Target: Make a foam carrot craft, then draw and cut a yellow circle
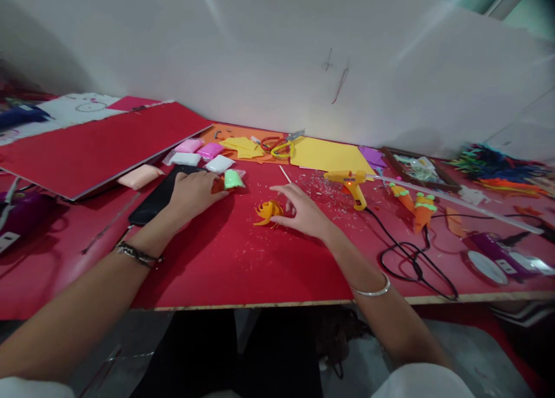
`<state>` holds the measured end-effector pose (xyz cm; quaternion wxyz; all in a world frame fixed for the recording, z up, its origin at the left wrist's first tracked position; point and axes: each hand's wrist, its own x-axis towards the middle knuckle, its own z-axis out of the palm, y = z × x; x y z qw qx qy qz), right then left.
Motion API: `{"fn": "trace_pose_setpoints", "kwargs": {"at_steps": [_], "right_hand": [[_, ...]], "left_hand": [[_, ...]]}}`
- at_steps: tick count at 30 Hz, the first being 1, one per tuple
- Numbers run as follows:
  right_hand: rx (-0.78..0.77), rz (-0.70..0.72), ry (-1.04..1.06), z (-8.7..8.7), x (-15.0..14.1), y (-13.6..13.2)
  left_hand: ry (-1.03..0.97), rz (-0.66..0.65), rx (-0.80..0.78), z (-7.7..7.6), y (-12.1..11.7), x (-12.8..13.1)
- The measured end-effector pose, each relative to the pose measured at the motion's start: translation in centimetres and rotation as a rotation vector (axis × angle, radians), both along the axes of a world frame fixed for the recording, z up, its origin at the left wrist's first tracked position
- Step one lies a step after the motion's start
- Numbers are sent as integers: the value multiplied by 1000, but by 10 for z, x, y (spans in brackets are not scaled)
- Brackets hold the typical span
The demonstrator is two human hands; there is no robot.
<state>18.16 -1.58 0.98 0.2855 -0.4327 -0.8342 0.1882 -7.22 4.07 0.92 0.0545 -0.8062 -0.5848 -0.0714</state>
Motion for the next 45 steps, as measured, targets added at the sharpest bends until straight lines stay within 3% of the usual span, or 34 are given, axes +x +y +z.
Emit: {"fn": "trace_pose_setpoints", "kwargs": {"at_steps": [8,13,17,19,23,25,28,35,39,45], "right_hand": [[114,-168,-31,11,28,12],[100,-338,-186,17,58,17],[-16,-505,-322,25,81,15],[-76,-656,-402,31,94,13],[-252,-973,-624,38,118,9],[-347,-1060,-687,37,125,9],[-361,-1155,-709,30,129,12],[-403,-1011,-682,9,133,24],[-248,-1025,-559,4,138,30],[-16,-1018,-233,8,130,32]], "left_hand": [[-64,-26,-59,-2,1,1],[-76,22,-43,3,-3,-2],[-95,120,13,7,-5,-3],[-124,134,61,6,-4,-2],[-344,8,100,2,0,2],[-456,-70,102,2,0,5],[-501,-161,92,4,-4,10],[-612,-234,41,1,-12,19],[-727,-234,-43,-3,-11,22],[-803,-267,-111,3,-17,23]]}}
